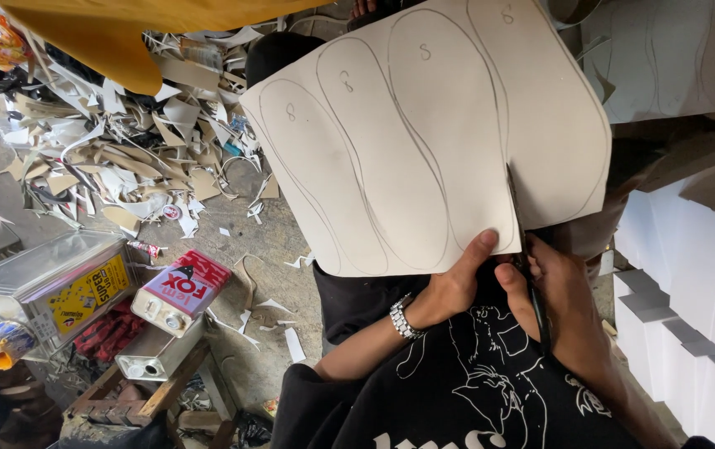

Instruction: The person sits on the floor and uses scissors to cut out pre-drawn shoe insole shapes from a sheet of white material. They carefully follow the outlines, separating each insole from the sheet and placing the finished pieces on a nearby table.

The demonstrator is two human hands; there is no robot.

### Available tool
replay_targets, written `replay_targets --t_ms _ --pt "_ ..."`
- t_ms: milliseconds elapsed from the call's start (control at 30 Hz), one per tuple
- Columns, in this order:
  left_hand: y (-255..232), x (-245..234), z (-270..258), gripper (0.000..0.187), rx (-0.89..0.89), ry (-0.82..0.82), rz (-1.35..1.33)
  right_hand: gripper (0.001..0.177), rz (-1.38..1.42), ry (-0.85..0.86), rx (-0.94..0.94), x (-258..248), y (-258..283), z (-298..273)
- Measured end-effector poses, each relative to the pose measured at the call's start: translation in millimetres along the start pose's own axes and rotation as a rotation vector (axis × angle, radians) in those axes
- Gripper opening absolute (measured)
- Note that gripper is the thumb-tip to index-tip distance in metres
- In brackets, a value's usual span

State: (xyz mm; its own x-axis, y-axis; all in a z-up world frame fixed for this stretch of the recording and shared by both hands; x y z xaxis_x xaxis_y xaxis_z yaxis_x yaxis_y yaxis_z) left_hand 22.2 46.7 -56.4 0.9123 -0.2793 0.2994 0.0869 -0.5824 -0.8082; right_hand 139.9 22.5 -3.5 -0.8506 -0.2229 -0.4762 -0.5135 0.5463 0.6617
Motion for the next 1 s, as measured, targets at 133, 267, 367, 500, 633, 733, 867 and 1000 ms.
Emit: replay_targets --t_ms 133,267,367,500,633,733,867,1000 --pt "-4.0 -0.3 0.0 0.047 -0.014 0.018 -0.011 0.061 -0.006 -0.016 -0.018 -3.7 10.2 4.0" --pt "-6.6 -2.5 0.2 0.043 0.023 -0.002 -0.02 0.054 -0.038 0.0 0.043 -3.6 11.1 4.3" --pt "-4.4 -2.3 -0.3 0.039 0.021 0.0 -0.027 0.051 -0.036 -0.017 0.047 -1.6 8.6 4.0" --pt "-4.2 -2.5 -0.3 0.033 0.033 0.014 -0.02 0.063 -0.028 -0.049 -0.018 1.5 10.0 5.4" --pt "-8.7 -2.1 -1.4 0.044 -0.014 0.042 0.005 0.068 -0.045 -0.072 0.028 4.6 -3.4 9.4" --pt "-13.6 -2.3 -1.7 0.046 0.032 0.04 0.038 0.066 -0.05 -0.069 0.057 4.9 0.7 11.5" --pt "-12.6 -3.9 -0.8 0.043 0.035 0.026 0.083 0.051 -0.019 -0.078 0.034 2.9 17.5 12.5" --pt "-17.1 -2.4 -0.5 0.053 0.004 0.043 0.005 0.044 -0.003 -0.124 -0.018 6.0 9.7 14.7"
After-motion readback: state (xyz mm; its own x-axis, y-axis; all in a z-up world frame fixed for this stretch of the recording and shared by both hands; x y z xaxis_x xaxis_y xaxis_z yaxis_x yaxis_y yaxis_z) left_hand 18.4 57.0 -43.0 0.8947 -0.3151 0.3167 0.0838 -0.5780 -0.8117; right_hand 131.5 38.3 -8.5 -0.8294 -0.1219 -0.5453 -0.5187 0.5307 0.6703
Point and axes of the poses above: each hand's wrist, its own z-axis towards the middle knuckle, its own x-axis out of the palm, y = z × x, the point moved 8 cm from there along z, towards the middle knuckle
